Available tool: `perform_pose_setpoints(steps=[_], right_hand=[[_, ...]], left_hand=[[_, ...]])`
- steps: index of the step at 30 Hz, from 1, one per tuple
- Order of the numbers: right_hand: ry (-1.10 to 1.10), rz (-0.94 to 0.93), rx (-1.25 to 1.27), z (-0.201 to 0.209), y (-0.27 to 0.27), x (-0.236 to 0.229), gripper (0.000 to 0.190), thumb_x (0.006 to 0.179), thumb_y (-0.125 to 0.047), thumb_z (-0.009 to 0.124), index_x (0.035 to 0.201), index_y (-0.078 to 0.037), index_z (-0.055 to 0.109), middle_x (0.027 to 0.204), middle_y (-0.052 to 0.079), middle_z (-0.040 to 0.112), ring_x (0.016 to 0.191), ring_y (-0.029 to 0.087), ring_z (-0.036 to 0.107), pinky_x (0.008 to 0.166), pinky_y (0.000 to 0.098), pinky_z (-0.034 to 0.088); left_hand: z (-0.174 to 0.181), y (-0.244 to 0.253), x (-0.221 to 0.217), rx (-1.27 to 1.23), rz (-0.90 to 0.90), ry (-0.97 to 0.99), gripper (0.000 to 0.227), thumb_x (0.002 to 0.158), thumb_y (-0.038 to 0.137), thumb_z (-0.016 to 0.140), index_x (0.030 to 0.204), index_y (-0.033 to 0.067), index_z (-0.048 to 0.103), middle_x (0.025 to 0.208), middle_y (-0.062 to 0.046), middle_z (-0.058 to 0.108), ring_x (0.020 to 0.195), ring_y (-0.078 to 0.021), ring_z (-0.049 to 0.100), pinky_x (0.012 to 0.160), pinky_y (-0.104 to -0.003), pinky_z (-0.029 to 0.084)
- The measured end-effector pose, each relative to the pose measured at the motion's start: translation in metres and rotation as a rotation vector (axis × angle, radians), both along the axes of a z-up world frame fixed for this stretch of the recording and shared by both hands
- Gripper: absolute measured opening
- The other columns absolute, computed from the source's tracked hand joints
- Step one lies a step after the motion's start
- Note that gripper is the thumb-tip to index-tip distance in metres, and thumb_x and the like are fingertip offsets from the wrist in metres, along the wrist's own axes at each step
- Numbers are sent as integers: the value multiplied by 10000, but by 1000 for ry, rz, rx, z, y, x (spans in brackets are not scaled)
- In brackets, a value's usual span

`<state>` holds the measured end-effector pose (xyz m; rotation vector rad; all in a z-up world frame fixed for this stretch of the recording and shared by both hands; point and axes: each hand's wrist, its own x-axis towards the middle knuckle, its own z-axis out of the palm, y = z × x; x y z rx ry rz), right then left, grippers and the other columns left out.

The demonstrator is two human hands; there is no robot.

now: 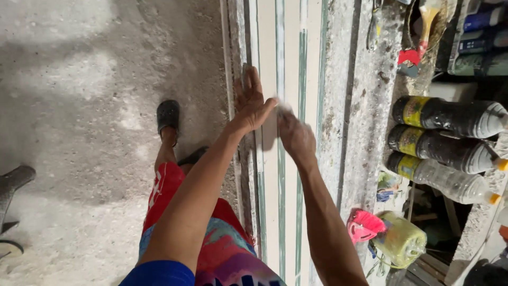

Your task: The recorder uses a scraper and a brush to clean a long striped panel on a workbench.

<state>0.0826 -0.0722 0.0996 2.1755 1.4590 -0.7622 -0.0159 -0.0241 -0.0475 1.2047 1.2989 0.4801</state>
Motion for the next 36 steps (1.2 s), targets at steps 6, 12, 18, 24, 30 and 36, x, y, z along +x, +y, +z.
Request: perform_pose_setpoints(steps=[6,12,18,24,30,36], right_hand=[[39,-106,-50,42,-49,-29,511,1021,-458,376,1502,-351,512,1110,327,708,1101,535,656,976,660,488],[-37,-206,-77,31,-87,-19,521,1042,-514,392,1519,-337,500,1069,270,710,1090,499,670,910,612,524],[55,-106,20,15,16,-26,524,1015,-514,435,1510,-358,514,1137,235,732,1152,457,650,1000,574,505],[44,-247,-117,40,-73,-21,532,1046,-470,361,1546,-339,487,1181,242,737,1219,437,649,1063,561,487],[50,-221,-136,29,45,-30,522,993,-444,417,1497,-358,522,1201,291,700,1188,505,621,1023,638,472],[46,-43,122,-3,124,-11,463,981,-572,476,1401,-418,595,1069,172,754,1072,415,691,920,564,541]], left_hand=[[9,6,-9,-40,-26,-18,1043,958,631,495,1661,262,-182,1732,-86,-224,1534,-547,-200,1160,-765,47],[15,10,-4,-67,-61,-12,1002,984,617,472,1654,284,-195,1731,-64,-223,1546,-511,-183,1191,-713,40],[12,7,-10,-51,30,-96,1019,935,630,455,1672,266,-147,1744,-89,-180,1542,-544,-162,1189,-703,20],[6,8,-4,-59,1,-81,1038,930,617,472,1672,249,-153,1730,-95,-213,1516,-559,-201,1167,-735,9],[5,6,-4,-64,1,-38,1023,912,665,415,1679,255,-124,1749,-85,-149,1545,-525,-162,1172,-684,4],[12,6,-9,-33,-72,64,1038,909,639,459,1681,257,-121,1752,-58,-152,1551,-529,-109,1180,-654,75]])
